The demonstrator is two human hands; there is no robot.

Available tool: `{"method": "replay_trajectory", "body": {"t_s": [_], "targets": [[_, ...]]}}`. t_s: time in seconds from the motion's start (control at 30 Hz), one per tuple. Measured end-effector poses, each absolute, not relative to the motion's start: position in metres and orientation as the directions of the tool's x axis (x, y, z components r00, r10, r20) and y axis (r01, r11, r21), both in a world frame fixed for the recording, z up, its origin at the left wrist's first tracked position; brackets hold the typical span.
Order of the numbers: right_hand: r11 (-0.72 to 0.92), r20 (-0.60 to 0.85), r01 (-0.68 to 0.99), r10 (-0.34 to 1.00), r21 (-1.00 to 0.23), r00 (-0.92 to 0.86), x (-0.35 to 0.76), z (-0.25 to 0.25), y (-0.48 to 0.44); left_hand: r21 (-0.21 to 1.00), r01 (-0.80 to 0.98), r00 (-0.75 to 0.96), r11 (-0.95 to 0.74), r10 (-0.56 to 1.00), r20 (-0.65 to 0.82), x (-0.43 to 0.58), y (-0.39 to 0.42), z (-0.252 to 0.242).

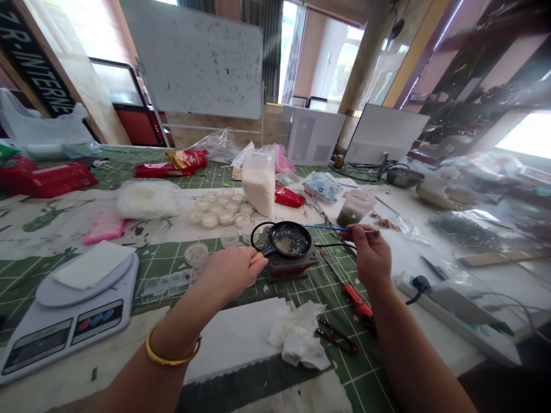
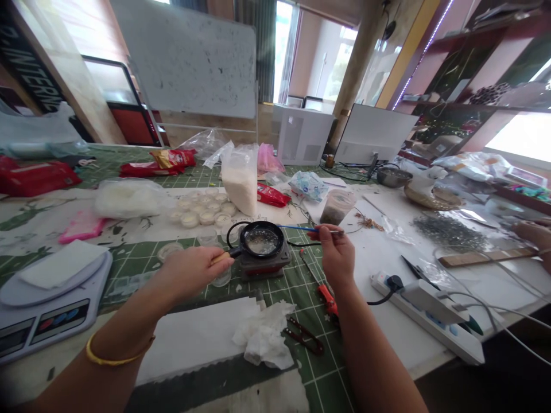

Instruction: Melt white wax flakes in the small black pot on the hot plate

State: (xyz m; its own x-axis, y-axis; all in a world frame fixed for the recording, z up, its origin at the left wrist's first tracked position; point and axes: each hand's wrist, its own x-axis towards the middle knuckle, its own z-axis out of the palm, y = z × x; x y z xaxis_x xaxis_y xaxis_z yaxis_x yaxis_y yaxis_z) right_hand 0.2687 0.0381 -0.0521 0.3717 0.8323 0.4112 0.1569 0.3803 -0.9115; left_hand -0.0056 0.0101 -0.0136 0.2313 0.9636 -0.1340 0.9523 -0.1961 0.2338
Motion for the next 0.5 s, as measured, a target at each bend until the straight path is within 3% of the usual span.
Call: {"method": "replay_trajectory", "body": {"t_s": [0.1, 0.17, 0.27, 0.37, 0.5], "targets": [[0.274, 0.424, 0.419, 0.846, -0.866, 0.324, 0.262, -0.041, 0.028, 0.247, 0.949, 0.233, -0.196, 0.963, -0.132, -0.005, 0.010, -0.013], [0.272, 0.466, 0.479, 0.812, -0.835, 0.352, 0.263, -0.034, 0.021, 0.253, 0.947, 0.238, -0.200, 0.963, -0.130, -0.004, 0.009, -0.012], [0.321, 0.485, 0.440, 0.808, -0.839, 0.335, 0.267, -0.029, 0.014, 0.249, 0.947, 0.240, -0.204, 0.963, -0.122, -0.004, 0.008, -0.013], [0.263, 0.417, 0.444, 0.859, -0.857, 0.296, 0.269, -0.032, 0.012, 0.245, 0.948, 0.237, -0.204, 0.965, -0.113, -0.005, 0.009, -0.014], [0.350, 0.436, 0.291, 0.840, -0.890, 0.323, 0.267, -0.036, 0.007, 0.245, 0.947, 0.239, -0.208, 0.966, -0.101, -0.005, 0.009, -0.016]]}}
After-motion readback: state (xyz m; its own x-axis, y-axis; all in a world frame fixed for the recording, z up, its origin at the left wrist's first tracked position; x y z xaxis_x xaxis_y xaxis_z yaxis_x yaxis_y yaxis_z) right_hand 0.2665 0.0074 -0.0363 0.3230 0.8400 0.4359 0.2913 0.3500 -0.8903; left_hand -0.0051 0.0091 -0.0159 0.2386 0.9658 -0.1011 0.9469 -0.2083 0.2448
